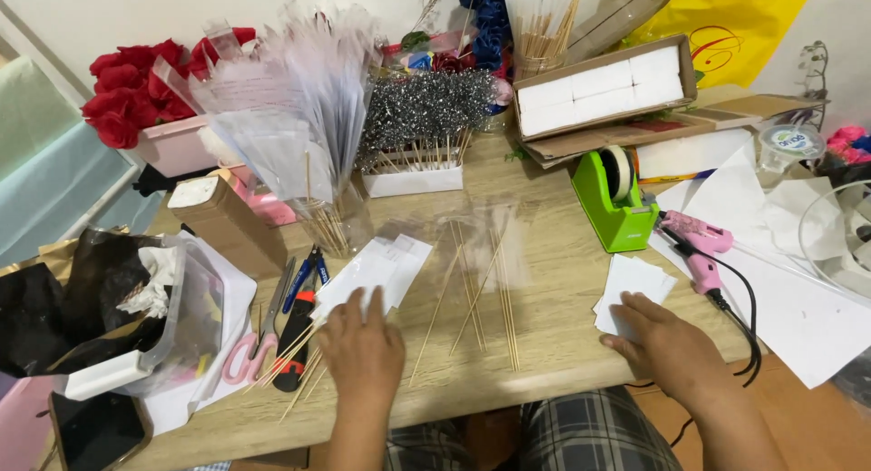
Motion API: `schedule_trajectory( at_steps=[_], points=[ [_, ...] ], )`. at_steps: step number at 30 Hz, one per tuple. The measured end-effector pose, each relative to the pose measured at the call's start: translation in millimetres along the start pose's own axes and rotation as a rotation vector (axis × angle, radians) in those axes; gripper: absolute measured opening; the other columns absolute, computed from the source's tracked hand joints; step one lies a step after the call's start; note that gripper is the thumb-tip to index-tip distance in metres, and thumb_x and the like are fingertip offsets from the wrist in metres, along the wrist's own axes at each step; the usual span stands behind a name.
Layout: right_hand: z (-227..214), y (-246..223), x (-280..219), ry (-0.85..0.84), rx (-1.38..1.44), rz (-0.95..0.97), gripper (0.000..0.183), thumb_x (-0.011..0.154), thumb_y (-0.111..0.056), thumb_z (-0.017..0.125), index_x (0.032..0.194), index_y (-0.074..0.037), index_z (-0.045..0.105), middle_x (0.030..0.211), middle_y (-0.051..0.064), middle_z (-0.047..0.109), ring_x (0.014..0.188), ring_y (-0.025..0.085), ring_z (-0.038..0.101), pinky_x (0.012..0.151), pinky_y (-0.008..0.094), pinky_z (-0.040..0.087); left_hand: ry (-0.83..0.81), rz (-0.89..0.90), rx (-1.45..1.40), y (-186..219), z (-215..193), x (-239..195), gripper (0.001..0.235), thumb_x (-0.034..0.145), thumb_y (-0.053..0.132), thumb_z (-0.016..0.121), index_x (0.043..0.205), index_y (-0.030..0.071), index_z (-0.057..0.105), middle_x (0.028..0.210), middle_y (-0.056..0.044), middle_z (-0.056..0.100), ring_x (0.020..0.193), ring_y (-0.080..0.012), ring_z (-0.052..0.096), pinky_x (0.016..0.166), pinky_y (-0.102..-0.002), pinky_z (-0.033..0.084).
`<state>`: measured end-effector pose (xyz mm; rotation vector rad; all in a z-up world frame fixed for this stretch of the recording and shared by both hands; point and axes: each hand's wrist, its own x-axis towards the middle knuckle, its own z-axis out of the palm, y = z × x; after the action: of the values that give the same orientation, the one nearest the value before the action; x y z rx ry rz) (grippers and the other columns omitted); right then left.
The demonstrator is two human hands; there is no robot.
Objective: Assembling small paper tags onto wooden sticks at a workstation.
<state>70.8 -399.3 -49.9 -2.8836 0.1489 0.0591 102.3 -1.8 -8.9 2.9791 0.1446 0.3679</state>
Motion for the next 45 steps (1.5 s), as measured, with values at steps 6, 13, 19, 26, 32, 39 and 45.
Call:
schedule_trajectory(
  at_steps=[6,13,19,26,32,39,45],
  points=[
    [10.2,3.4,4.1,0.003,-0.105,-0.113,0.024,0.095,-0.044,0.05,0.104,-0.023,0.056,0.158,-0.003,0.044,0.146,0.02,0.046,0.086,0.049,0.058,0.399,0.576,-0.365,57.2,56.9,3.7,0.013,0.092,0.017,0.064,0.097,0.009,0.072,0.084,-0.006,0.065,0.076,-0.0291,0.054,0.068,-0.043,0.044],
    [34.0,34.0,-2.3,0.169,-0.111,-0.368,0.058,0.079,-0.008,0.065,0.136,-0.012,0.053,0.144,0.013,0.056,0.133,0.03,0.056,0.091,0.046,0.058,-0.521,0.196,-0.004,97.8,50.7,29.9,0.027,0.088,0.004,0.056,0.109,0.014,0.069,0.109,-0.007,0.064,0.106,-0.0299,0.059,0.086,-0.04,0.051],
    [42.9,26.2,-12.4,0.468,-0.183,-0.364,0.022,0.09,-0.031,0.065,0.106,-0.016,0.064,0.075,0.005,0.067,0.055,0.031,0.062,0.04,0.046,0.041,-0.499,0.157,0.092,97.7,62.2,27.3,0.026,0.092,0.01,0.052,0.115,0.013,0.063,0.114,-0.007,0.064,0.109,-0.0292,0.057,0.087,-0.039,0.05],
    [33.4,15.7,-20.7,0.271,-0.173,-0.209,0.065,0.069,-0.002,0.068,0.125,-0.026,0.044,0.082,0.008,0.065,0.066,0.037,0.062,0.046,0.05,0.04,-0.377,0.006,-0.146,82.0,21.0,-2.4,0.023,0.091,-0.005,0.045,0.106,0.009,0.055,0.094,-0.007,0.062,0.085,-0.0263,0.057,0.066,-0.041,0.05],
    [36.1,14.5,-26.0,0.291,-0.074,-0.189,0.048,0.08,-0.008,0.067,0.119,-0.019,0.042,0.082,0.011,0.063,0.061,0.036,0.055,0.045,0.046,0.035,-0.023,0.197,-0.352,23.7,35.9,-37.4,0.033,0.086,-0.01,0.042,0.106,0.007,0.061,0.092,-0.01,0.063,0.088,-0.0297,0.059,0.072,-0.041,0.049],
    [45.5,16.4,-25.3,0.432,-0.033,-0.22,0.022,0.093,-0.02,0.062,0.108,-0.015,0.046,0.075,0.013,0.061,0.056,0.037,0.05,0.044,0.048,0.033,-0.076,0.146,-0.347,-7.8,4.2,-65.7,0.024,0.099,0.018,0.05,0.118,0.008,0.063,0.117,-0.008,0.071,0.109,-0.029,0.066,0.088,-0.045,0.054],
    [-4.8,-22.3,-42.1,0.178,0.12,-0.016,0.049,0.082,-0.056,0.068,0.121,-0.027,0.061,0.127,0.001,0.064,0.107,0.029,0.067,0.078,0.048,0.056,-0.028,0.191,-0.232,-28.8,12.6,-70.7,0.033,0.098,0.036,0.056,0.122,0.013,0.063,0.116,-0.008,0.068,0.107,-0.029,0.063,0.086,-0.044,0.053]
  ],
)
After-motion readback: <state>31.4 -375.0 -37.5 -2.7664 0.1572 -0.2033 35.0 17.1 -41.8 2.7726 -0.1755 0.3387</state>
